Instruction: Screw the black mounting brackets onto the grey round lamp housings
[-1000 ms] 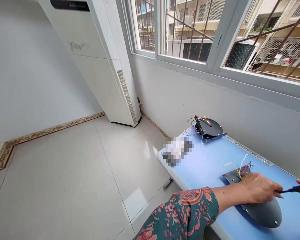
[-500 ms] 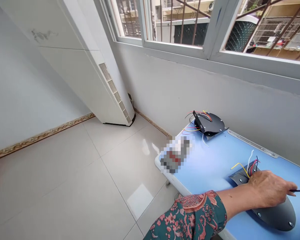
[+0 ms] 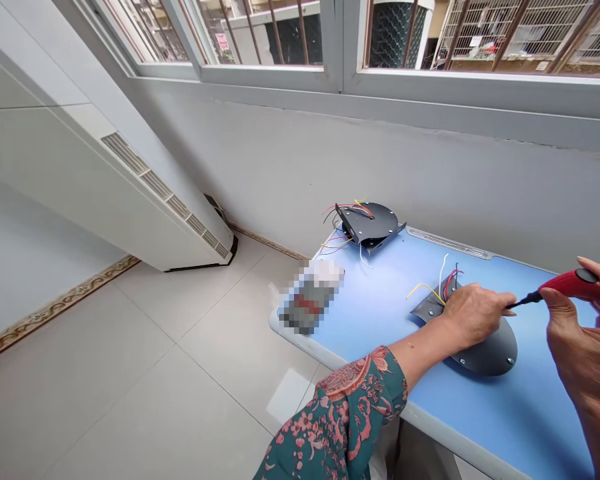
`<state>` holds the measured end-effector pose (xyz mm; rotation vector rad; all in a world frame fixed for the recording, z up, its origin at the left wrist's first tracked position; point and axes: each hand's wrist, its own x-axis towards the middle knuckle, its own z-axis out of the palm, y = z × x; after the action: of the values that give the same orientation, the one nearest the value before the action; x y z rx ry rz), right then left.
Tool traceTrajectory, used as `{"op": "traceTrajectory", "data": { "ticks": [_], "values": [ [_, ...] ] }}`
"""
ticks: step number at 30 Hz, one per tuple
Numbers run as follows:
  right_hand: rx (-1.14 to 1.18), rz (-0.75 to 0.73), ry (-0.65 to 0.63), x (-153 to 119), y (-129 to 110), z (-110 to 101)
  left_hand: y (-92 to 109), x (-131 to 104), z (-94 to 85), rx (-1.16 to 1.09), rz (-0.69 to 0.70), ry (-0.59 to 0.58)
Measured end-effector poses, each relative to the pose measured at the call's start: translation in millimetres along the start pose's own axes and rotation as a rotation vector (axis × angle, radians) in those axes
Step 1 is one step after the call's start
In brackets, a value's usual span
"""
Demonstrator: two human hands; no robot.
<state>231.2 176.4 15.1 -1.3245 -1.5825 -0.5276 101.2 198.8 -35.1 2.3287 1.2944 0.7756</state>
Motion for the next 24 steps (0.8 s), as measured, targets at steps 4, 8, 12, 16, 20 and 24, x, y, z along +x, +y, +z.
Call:
{"op": "traceTrajectory", "data": {
  "ticks": [4, 8, 12, 16, 20, 24],
  "values": [
    [0.158, 0.021, 0.019, 0.7, -9.7, -1.6, -0.3, 0.4, -1.4, -0.013, -0.032, 0.013],
    [0.216, 0.021, -0.031, 2.5, -11.7, -3.8, 1.9, -2.6, -6.6, 0.012, -0.042, 0.01],
    [0.19, -0.15, 0.027, 5.6, -12.1, -1.1, 4.2, -6.1, -10.1, 0.054, -0.051, 0.014],
    [0.176, -0.138, 0.003, 3.9, -13.8, 2.4, 4.8, -7.5, -11.2, 0.062, -0.065, 0.013],
    [0.218, -0.043, -0.067, 2.3, -13.4, 1.0, 3.3, -7.4, -11.3, 0.036, -0.072, 0.014],
    [0.259, 0.039, -0.109, 4.5, -9.5, -1.7, 0.0, -6.5, -9.3, -0.008, -0.064, 0.017]
  ]
}}
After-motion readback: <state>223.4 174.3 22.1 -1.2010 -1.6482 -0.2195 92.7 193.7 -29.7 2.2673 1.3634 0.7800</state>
